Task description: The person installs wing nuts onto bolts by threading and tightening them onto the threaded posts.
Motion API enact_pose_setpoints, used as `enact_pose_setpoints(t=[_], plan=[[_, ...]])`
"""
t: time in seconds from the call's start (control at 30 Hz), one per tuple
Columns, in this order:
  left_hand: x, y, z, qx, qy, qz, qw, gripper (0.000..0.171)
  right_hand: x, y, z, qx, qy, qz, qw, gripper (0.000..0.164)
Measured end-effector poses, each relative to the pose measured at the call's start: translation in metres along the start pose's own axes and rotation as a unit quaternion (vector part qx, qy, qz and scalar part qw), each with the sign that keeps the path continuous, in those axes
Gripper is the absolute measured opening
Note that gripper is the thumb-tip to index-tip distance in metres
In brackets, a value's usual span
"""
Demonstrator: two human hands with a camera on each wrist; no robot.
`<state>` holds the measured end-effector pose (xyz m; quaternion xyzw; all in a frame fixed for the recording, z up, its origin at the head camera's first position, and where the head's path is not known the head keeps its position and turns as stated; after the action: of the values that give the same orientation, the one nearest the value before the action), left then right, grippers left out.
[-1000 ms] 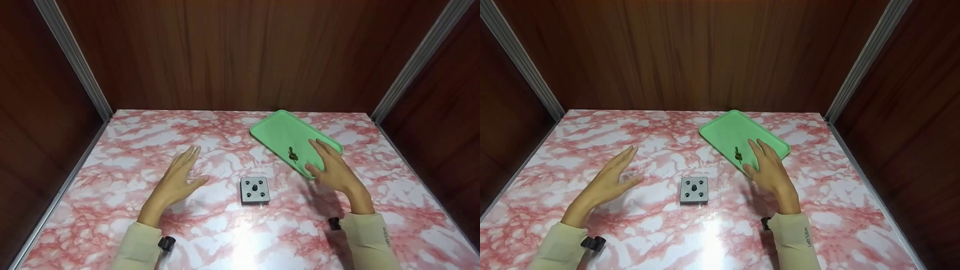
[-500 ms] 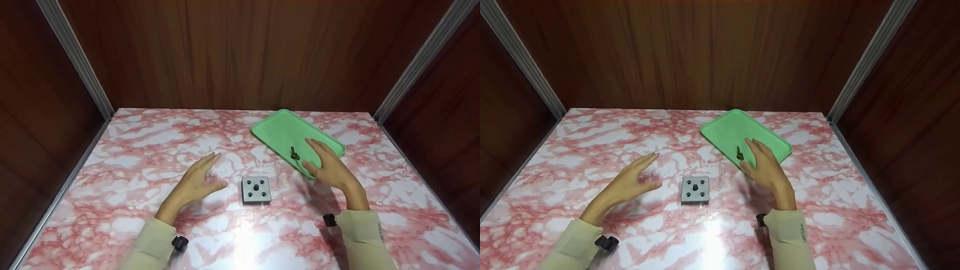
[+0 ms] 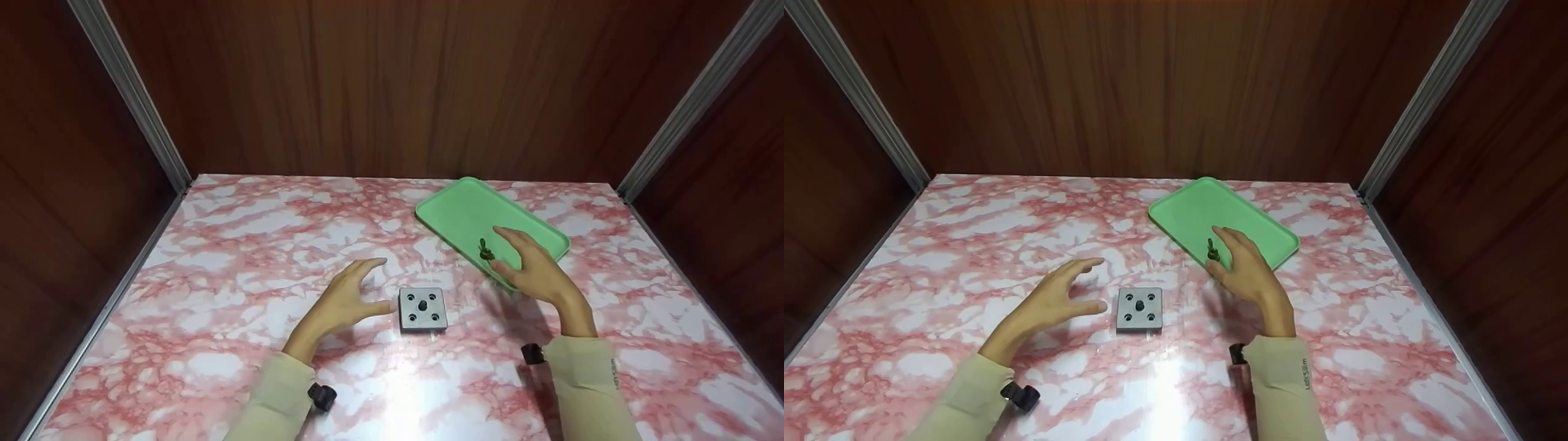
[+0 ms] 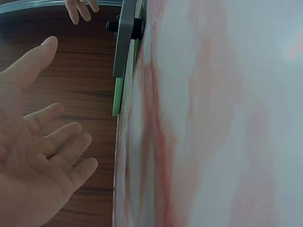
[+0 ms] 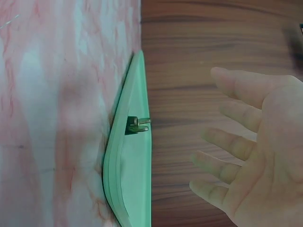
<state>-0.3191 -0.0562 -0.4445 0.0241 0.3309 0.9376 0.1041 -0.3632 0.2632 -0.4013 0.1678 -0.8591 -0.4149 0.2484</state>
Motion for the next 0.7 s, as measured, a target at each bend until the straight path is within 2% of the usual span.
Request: enact_pose_setpoints(t=[0.2,0.33,0.57,0.7], plan=[[0.003,-0.012,-0.002,-0.024,0.013,-0.029,0.9992,0.087,0.004,-0.005,0.001,0.015,-0.001,-0.003,1.0,0.069],[0.002,-0.018,-0.001,-0.038,0.004,-0.051,0.998,0.087,0.007,-0.008,0.001,0.021,-0.003,-0.006,1.0,0.069],[0.001,-0.026,0.001,-0.036,0.018,-0.077,0.9963,0.09,0.008,-0.009,0.001,0.026,-0.004,-0.003,1.0,0.068],[0.001,-0.031,0.003,-0.027,0.015,-0.085,0.9959,0.092,0.007,-0.009,0.001,0.022,-0.002,0.0,1.0,0.068]])
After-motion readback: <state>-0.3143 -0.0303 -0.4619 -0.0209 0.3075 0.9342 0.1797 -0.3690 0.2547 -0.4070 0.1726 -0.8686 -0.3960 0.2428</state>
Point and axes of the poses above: each hand's wrist, its own x-axis towards the middle knuckle, its own y-axis out of the back of the hand, z = x × y, the point moved 9 cm from there along x, towards the middle knuckle, and after that the axes turned 11 degrees about y, right-handed, at the moved point
